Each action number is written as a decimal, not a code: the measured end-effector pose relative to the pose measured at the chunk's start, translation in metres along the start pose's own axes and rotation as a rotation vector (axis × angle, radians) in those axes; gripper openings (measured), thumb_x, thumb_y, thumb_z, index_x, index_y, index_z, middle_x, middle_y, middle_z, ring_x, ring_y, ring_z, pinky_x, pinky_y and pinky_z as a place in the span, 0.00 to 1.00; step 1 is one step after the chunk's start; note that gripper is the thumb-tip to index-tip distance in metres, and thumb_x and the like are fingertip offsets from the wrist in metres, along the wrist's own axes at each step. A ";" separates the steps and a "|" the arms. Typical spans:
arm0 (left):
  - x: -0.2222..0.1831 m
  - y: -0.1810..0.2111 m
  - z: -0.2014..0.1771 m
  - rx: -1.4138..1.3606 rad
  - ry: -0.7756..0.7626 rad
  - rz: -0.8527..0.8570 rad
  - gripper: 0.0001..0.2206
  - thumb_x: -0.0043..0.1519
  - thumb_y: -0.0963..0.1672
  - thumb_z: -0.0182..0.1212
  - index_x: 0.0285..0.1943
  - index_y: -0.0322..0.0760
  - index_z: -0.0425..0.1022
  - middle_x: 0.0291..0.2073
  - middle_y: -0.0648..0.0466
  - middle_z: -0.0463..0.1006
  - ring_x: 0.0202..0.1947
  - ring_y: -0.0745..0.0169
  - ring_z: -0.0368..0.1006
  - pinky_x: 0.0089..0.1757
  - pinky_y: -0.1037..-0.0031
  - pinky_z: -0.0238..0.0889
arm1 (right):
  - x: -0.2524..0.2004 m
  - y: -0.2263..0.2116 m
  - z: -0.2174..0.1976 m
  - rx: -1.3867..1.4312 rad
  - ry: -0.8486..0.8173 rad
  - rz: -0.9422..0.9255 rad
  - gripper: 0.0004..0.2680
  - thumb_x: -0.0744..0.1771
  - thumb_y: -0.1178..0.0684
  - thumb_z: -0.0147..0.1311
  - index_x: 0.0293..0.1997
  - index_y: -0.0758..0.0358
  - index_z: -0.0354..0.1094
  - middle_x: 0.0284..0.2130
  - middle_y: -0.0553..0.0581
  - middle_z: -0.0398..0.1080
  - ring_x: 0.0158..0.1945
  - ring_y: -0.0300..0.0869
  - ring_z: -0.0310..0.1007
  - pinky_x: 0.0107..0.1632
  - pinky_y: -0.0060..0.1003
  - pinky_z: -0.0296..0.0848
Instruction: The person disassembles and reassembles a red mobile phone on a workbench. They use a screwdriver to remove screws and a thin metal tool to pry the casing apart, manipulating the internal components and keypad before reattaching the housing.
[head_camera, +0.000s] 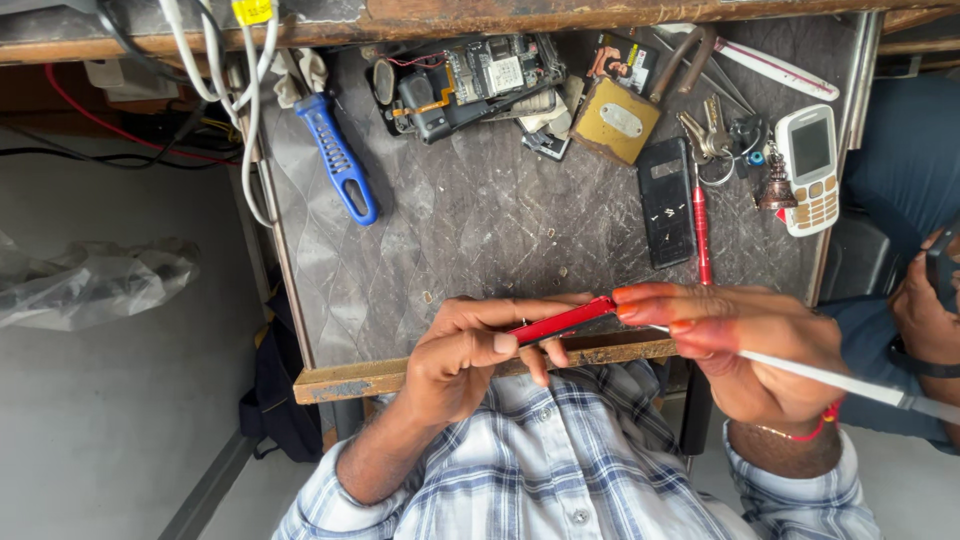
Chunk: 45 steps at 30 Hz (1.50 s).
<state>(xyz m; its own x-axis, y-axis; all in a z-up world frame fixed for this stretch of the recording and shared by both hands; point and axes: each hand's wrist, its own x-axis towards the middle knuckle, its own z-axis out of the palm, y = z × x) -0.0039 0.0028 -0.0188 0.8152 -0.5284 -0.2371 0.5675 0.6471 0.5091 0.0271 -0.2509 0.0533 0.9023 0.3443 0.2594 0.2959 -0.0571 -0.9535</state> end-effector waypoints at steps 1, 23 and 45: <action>0.000 0.001 0.000 0.012 0.005 0.001 0.28 0.59 0.46 0.56 0.63 0.14 0.73 0.45 0.32 0.81 0.41 0.51 0.79 0.44 0.70 0.72 | -0.003 0.002 0.001 -0.013 0.030 0.025 0.06 0.71 0.56 0.54 0.48 0.69 0.65 0.42 0.76 0.75 0.47 0.61 0.82 0.56 0.64 0.81; 0.000 0.000 0.005 0.120 0.083 0.010 0.22 0.56 0.41 0.54 0.58 0.17 0.77 0.50 0.35 0.82 0.42 0.58 0.79 0.41 0.74 0.75 | -0.015 0.008 0.014 0.143 0.008 0.035 0.05 0.71 0.60 0.53 0.51 0.67 0.66 0.45 0.77 0.75 0.48 0.62 0.81 0.61 0.68 0.76; 0.000 -0.005 0.001 0.070 0.155 -0.032 0.27 0.54 0.41 0.46 0.60 0.14 0.74 0.35 0.41 0.82 0.36 0.56 0.80 0.45 0.71 0.75 | 0.017 0.021 0.010 -0.311 -0.334 -0.223 0.10 0.68 0.68 0.54 0.51 0.67 0.55 0.45 0.74 0.74 0.55 0.66 0.78 0.59 0.62 0.80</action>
<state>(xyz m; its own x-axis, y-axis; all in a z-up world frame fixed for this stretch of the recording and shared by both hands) -0.0066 -0.0013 -0.0208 0.8083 -0.4530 -0.3761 0.5880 0.5888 0.5546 0.0453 -0.2370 0.0357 0.6721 0.6581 0.3394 0.5948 -0.2069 -0.7768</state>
